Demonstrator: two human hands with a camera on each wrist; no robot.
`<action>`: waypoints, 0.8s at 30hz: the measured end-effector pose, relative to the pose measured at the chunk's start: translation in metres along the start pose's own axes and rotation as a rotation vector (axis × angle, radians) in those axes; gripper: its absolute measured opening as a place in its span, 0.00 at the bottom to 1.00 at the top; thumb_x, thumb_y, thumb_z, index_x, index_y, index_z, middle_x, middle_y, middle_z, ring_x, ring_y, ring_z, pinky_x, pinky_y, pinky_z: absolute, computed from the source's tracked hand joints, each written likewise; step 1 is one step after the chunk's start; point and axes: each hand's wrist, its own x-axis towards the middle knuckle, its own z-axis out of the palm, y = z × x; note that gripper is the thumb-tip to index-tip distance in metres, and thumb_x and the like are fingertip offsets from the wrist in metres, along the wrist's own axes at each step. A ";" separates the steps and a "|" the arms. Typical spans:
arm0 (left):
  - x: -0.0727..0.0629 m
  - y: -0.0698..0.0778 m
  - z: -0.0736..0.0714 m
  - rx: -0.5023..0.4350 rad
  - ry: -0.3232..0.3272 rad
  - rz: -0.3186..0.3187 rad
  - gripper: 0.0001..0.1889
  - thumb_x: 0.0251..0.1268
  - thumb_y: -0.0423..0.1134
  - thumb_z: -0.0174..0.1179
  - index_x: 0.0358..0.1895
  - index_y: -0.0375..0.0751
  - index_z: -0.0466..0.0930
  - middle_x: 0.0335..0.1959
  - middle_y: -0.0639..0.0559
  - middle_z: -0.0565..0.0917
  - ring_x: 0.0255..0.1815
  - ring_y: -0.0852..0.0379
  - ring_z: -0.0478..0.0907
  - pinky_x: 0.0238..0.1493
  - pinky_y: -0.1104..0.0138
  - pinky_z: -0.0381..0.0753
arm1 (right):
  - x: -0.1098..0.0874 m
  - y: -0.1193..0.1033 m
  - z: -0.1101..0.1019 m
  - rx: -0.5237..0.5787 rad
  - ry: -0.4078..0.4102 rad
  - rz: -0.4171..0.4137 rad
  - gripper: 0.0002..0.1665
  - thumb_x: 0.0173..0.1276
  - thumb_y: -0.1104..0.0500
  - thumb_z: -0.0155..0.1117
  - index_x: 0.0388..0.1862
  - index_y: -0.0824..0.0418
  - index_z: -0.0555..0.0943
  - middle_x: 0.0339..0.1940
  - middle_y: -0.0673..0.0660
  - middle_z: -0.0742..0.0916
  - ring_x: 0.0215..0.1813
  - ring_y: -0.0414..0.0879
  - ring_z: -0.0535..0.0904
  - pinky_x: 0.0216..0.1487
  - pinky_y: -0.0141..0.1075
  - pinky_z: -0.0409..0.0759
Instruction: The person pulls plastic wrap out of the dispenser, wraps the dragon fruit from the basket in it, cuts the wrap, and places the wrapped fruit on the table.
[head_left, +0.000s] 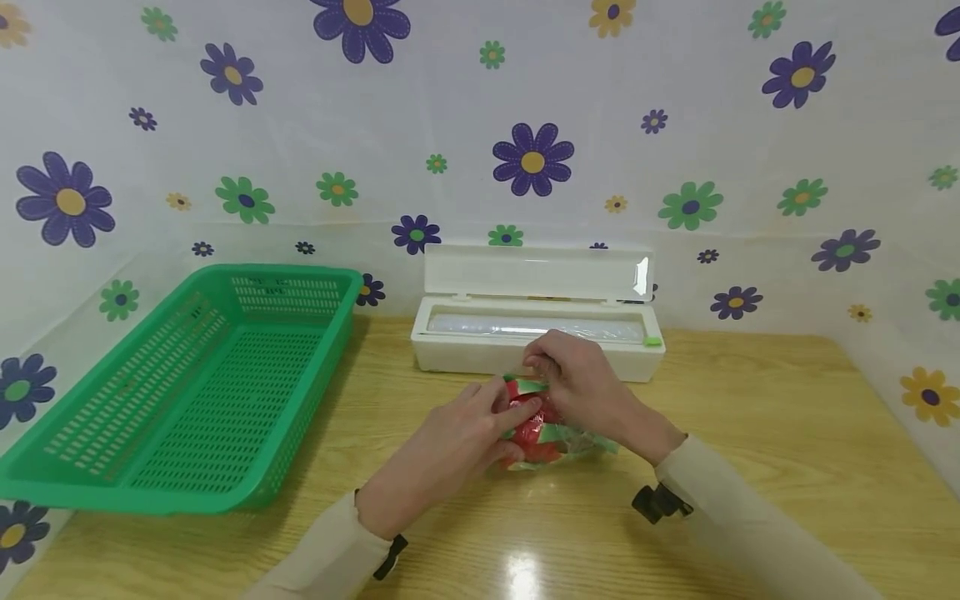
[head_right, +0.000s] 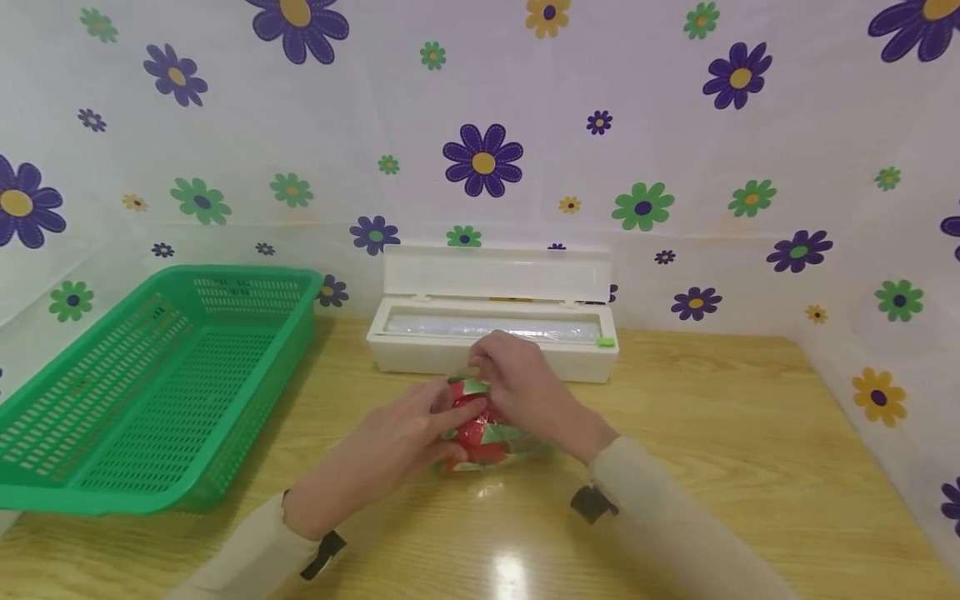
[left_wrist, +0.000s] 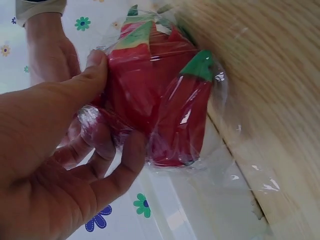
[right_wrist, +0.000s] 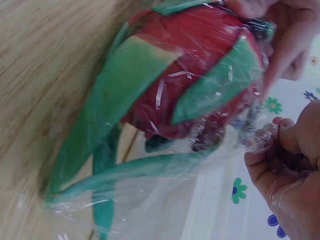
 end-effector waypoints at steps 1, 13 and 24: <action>0.000 0.000 0.000 0.001 0.005 0.003 0.28 0.63 0.51 0.68 0.67 0.53 0.80 0.43 0.54 0.73 0.37 0.60 0.66 0.34 0.77 0.72 | 0.000 -0.001 -0.001 -0.002 0.009 -0.015 0.03 0.70 0.71 0.64 0.37 0.66 0.82 0.32 0.56 0.87 0.33 0.43 0.79 0.37 0.33 0.81; 0.002 0.000 0.005 0.031 0.063 0.007 0.28 0.61 0.54 0.68 0.66 0.55 0.81 0.38 0.52 0.74 0.37 0.61 0.67 0.37 0.75 0.70 | -0.015 -0.009 -0.005 -0.042 0.030 -0.207 0.08 0.64 0.76 0.68 0.37 0.66 0.82 0.32 0.56 0.86 0.32 0.40 0.78 0.34 0.29 0.81; 0.002 -0.001 0.010 -0.100 0.131 -0.013 0.26 0.58 0.50 0.72 0.61 0.52 0.84 0.37 0.52 0.77 0.37 0.60 0.69 0.37 0.74 0.74 | -0.035 -0.008 0.000 -0.010 0.047 -0.154 0.09 0.65 0.75 0.67 0.39 0.64 0.84 0.33 0.53 0.87 0.33 0.39 0.80 0.34 0.26 0.81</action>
